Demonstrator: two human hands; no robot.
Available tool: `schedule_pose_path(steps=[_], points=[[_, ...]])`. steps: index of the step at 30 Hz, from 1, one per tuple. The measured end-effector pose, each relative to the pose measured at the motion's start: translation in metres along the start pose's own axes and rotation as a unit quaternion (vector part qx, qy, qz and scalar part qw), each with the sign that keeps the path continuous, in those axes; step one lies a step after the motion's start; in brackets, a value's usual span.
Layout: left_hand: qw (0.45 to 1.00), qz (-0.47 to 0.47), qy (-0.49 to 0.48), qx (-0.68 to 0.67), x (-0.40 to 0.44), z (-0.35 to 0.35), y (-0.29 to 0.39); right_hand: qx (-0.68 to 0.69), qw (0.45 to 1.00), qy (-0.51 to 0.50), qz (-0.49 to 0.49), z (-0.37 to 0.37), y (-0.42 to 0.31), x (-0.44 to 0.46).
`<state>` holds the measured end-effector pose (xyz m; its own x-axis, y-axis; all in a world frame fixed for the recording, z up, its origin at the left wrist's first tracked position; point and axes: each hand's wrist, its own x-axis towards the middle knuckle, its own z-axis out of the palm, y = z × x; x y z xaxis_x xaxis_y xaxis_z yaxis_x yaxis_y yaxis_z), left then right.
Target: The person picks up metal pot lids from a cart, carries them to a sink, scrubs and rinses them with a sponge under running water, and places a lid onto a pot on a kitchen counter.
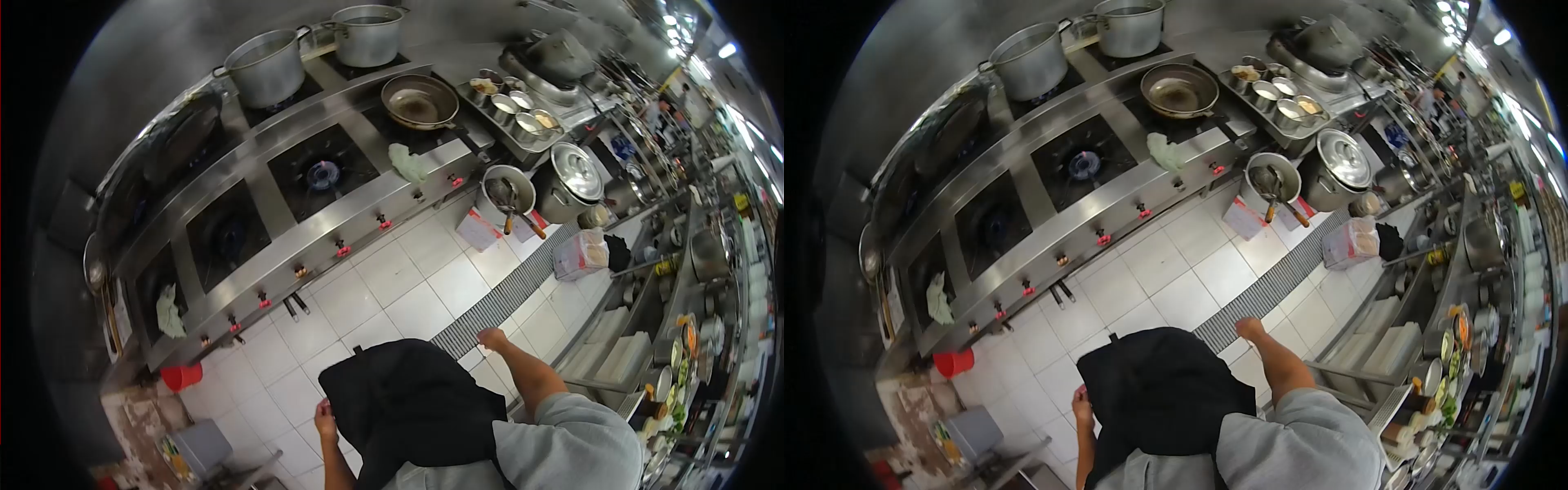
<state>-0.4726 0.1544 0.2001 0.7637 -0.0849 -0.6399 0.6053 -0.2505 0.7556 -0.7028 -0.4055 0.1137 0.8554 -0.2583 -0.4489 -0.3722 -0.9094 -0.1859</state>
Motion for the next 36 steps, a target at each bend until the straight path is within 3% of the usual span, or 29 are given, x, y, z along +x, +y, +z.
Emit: schedule_pose_path(steps=[1, 2, 3, 4, 7, 10, 14, 15, 17, 18, 19, 21, 23, 24, 25, 27, 28, 30, 33, 34, 35, 36], points=[[0.997, 0.068, -0.038, -0.023, 0.027, -0.004, -0.034, 0.006, 0.999, -0.01, 0.036, -0.016, -0.007, 0.004], [0.99, 0.0, -0.079, -0.114, 0.034, -0.007, -0.034, 0.01, 0.999, -0.006, 0.048, -0.037, -0.021, 0.008], [0.97, -0.071, -0.118, -0.2, 0.034, -0.006, -0.033, 0.154, 0.979, 0.019, 0.132, -0.06, -0.04, 0.008], [0.98, -0.133, -0.058, -0.135, 0.033, -0.005, -0.022, 0.291, 0.932, 0.047, 0.212, -0.078, -0.057, 0.007], [0.987, -0.083, -0.09, -0.102, 0.045, -0.034, 0.012, 0.411, 0.883, 0.022, 0.225, -0.108, -0.107, 0.002], [0.981, -0.119, 0.057, -0.142, 0.08, -0.073, 0.058, 0.357, 0.91, -0.041, 0.208, -0.14, -0.142, -0.004], [0.976, -0.026, 0.147, -0.159, 0.131, -0.106, 0.15, 0.365, 0.891, 0.07, 0.261, -0.131, -0.1, 0.011], [0.977, 0.005, 0.158, -0.142, 0.133, -0.103, 0.184, 0.383, 0.875, 0.045, 0.293, -0.153, -0.085, 0.014], [0.979, 0.105, 0.139, -0.102, 0.152, -0.099, 0.239, 0.392, 0.86, 0.103, 0.309, -0.166, -0.036, 0.035], [0.977, 0.111, 0.143, -0.111, 0.138, -0.074, 0.286, 0.254, 0.903, 0.245, 0.246, -0.115, 0.017, 0.067], [0.976, 0.124, 0.142, -0.107, 0.123, -0.042, 0.325, 0.379, 0.823, 0.275, 0.322, -0.143, 0.029, 0.076], [0.96, 0.272, 0.062, -0.038, 0.092, 0.032, 0.386, 0.49, 0.72, 0.317, 0.377, -0.182, 0.069, 0.109], [0.951, 0.308, -0.017, -0.008, 0.059, 0.131, 0.437, 0.532, 0.653, 0.341, 0.417, -0.181, 0.124, 0.157], [0.949, 0.301, -0.085, -0.051, 0.059, 0.183, 0.454, 0.573, 0.602, 0.347, 0.435, -0.172, 0.15, 0.185], [0.949, 0.292, -0.114, 0.022, 0.041, 0.247, 0.472, 0.552, 0.617, 0.325, 0.457, -0.165, 0.172, 0.209], [0.931, 0.17, -0.323, 0.031, 0.034, 0.355, 0.492, 0.632, 0.542, 0.281, 0.478, -0.163, 0.197, 0.241], [0.901, 0.105, -0.406, 0.108, 0.052, 0.396, 0.494, 0.64, 0.54, 0.276, 0.471, -0.178, 0.2, 0.247], [0.856, 0.035, -0.467, 0.218, 0.061, 0.491, 0.509, 0.809, 0.361, 0.193, 0.421, -0.21, 0.211, 0.244], [0.904, -0.026, -0.404, 0.135, 0.121, 0.606, 0.499, 0.807, 0.396, 0.11, 0.425, -0.204, 0.252, 0.253], [0.926, -0.033, -0.368, 0.074, 0.142, 0.637, 0.492, 0.721, 0.508, 0.156, 0.445, -0.197, 0.266, 0.252], [0.917, -0.076, -0.391, -0.018, 0.166, 0.665, 0.485, 0.621, 0.611, 0.201, 0.448, -0.182, 0.28, 0.247], [0.899, -0.11, -0.409, -0.113, 0.184, 0.686, 0.483, 0.473, 0.724, 0.248, 0.436, -0.103, 0.318, 0.269]])
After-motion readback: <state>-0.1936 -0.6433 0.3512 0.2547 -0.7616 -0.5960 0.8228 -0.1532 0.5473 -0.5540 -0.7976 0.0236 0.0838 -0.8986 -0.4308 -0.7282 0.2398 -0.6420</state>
